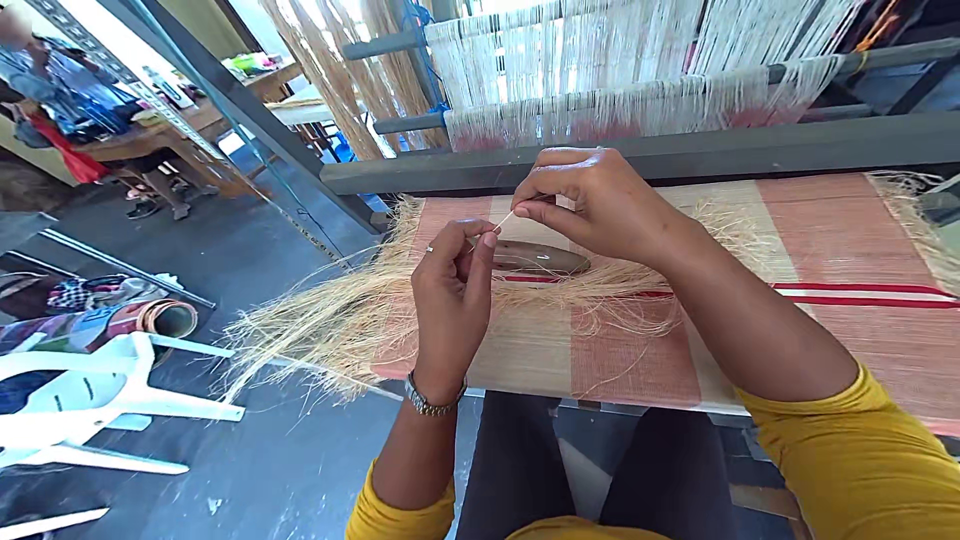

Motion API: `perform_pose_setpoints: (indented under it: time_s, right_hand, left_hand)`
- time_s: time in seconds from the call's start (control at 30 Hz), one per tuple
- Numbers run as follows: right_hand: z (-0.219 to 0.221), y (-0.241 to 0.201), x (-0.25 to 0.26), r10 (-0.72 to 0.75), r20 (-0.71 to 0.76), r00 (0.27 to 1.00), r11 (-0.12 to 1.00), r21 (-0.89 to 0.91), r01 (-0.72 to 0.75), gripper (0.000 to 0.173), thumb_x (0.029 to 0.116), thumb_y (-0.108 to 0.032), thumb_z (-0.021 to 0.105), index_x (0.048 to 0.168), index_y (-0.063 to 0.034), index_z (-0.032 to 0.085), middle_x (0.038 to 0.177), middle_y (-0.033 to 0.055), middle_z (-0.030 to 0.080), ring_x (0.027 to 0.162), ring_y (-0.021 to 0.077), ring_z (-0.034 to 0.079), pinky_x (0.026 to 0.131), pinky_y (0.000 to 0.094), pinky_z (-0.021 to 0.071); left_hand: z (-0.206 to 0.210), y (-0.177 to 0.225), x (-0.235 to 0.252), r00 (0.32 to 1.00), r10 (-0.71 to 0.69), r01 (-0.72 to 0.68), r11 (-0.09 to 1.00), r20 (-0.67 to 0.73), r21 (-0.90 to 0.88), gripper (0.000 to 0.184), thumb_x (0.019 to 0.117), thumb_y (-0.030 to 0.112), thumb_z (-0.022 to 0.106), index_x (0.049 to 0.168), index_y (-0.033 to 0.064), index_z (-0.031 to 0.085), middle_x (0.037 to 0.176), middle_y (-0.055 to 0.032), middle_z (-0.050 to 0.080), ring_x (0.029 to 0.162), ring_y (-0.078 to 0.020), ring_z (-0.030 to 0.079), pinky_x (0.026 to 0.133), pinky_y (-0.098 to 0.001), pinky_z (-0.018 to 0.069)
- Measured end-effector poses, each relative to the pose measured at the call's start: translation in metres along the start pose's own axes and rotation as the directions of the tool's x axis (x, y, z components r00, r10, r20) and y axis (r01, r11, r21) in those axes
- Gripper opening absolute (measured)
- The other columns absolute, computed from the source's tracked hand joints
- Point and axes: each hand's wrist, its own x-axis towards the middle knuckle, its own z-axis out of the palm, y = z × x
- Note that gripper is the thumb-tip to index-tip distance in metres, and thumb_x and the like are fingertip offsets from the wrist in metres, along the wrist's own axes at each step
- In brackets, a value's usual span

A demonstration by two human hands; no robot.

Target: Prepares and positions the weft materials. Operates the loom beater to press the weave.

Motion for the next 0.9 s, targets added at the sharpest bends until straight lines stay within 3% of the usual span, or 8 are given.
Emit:
perform_pose_setpoints:
  time_s: [0.1,0.3,0.4,0.53,0.67,0.77,0.83,0.9]
  right_hand:
    - [0.006,0.004,0.001,0.004,0.004,1.000,1.000,-0.004,-0.004,0.017,0.1024,-0.016,0.062,0.098,-0.0064,0.075,0.090,0.0041,0.065,0.082,0.0100,0.062,0.075,0.0244,0.0540]
    - [0.024,0.006,0.000,0.085,-0.124,0.989,0.994,0.078,-0.076,0.018,0.1014,-0.020,0.064,0.101,-0.0068,0.076,0.094,0.0045,0.070,0.086,0.0095,0.067,0.081,0.0270,0.0583]
    - [0.039,-0.004,-0.001,0.156,-0.201,0.967,0.972,0.204,-0.115,0.019,0.1020,-0.021,0.064,0.102,-0.0054,0.074,0.095,0.0029,0.071,0.090,0.0061,0.069,0.085,0.0249,0.0599]
    - [0.046,-0.016,-0.006,0.196,-0.183,0.963,0.951,0.276,-0.141,0.018,0.1018,-0.020,0.064,0.105,-0.0056,0.074,0.096,0.0018,0.071,0.089,0.0046,0.069,0.084,0.0219,0.0595]
    - [0.038,-0.018,-0.006,0.138,-0.147,0.979,0.975,0.197,-0.107,0.016,0.1013,-0.018,0.064,0.103,-0.0060,0.075,0.095,0.0033,0.071,0.091,0.0067,0.069,0.086,0.0231,0.0588]
    - [0.031,-0.012,-0.006,0.070,-0.110,0.992,0.991,0.121,-0.056,0.017,0.1008,-0.017,0.064,0.101,-0.0051,0.076,0.093,0.0051,0.070,0.088,0.0082,0.068,0.081,0.0231,0.0577]
    - [0.026,-0.009,-0.005,0.066,-0.074,0.995,0.991,0.120,-0.057,0.017,0.1006,-0.018,0.065,0.100,-0.0061,0.076,0.093,0.0042,0.071,0.086,0.0070,0.068,0.080,0.0223,0.0576]
    - [0.024,-0.009,-0.005,0.077,-0.031,0.997,0.987,0.142,-0.072,0.018,0.1014,-0.018,0.064,0.102,-0.0063,0.077,0.094,0.0034,0.070,0.086,0.0059,0.067,0.080,0.0218,0.0571]
  left_hand:
    - [0.003,-0.001,-0.003,0.999,-0.047,0.049,0.994,0.027,-0.094,0.016,0.1052,0.019,0.058,0.114,0.0101,0.068,0.066,0.0040,0.048,0.049,-0.0056,0.039,0.044,-0.0191,0.0318]
    - [0.008,-0.001,-0.002,0.991,-0.124,0.133,0.927,0.049,-0.352,0.026,0.1099,0.019,0.045,0.125,0.0121,0.065,0.080,0.0015,0.055,0.051,-0.0052,0.041,0.045,-0.0195,0.0367]
    - [0.010,0.003,0.001,0.990,-0.140,0.140,0.882,0.033,-0.450,0.026,0.1092,0.017,0.047,0.127,0.0130,0.065,0.086,0.0002,0.058,0.053,-0.0040,0.041,0.045,-0.0169,0.0337]
    - [0.015,0.002,0.003,0.992,-0.120,0.080,0.847,-0.042,-0.525,0.018,0.1065,0.013,0.054,0.121,0.0116,0.064,0.088,-0.0015,0.061,0.055,-0.0032,0.046,0.044,-0.0146,0.0353]
    - [0.014,0.003,-0.001,0.989,-0.142,0.132,0.808,0.027,-0.574,0.018,0.1054,0.014,0.056,0.122,0.0168,0.050,0.084,-0.0025,0.060,0.053,-0.0039,0.047,0.043,-0.0142,0.0336]
    - [0.012,0.004,-0.001,0.982,-0.163,0.186,0.795,0.091,-0.577,0.028,0.1055,0.013,0.056,0.133,0.0136,0.057,0.080,-0.0032,0.059,0.049,-0.0046,0.041,0.040,-0.0150,0.0288]
    - [0.013,0.005,-0.002,0.984,-0.159,0.180,0.812,0.087,-0.556,0.020,0.1052,0.014,0.058,0.125,0.0119,0.062,0.079,-0.0026,0.062,0.048,-0.0032,0.042,0.039,-0.0137,0.0288]
    - [0.014,0.004,0.000,0.988,-0.142,0.148,0.832,0.054,-0.534,0.009,0.1047,0.014,0.059,0.114,0.0125,0.060,0.083,-0.0007,0.063,0.055,-0.0016,0.049,0.044,-0.0120,0.0357]
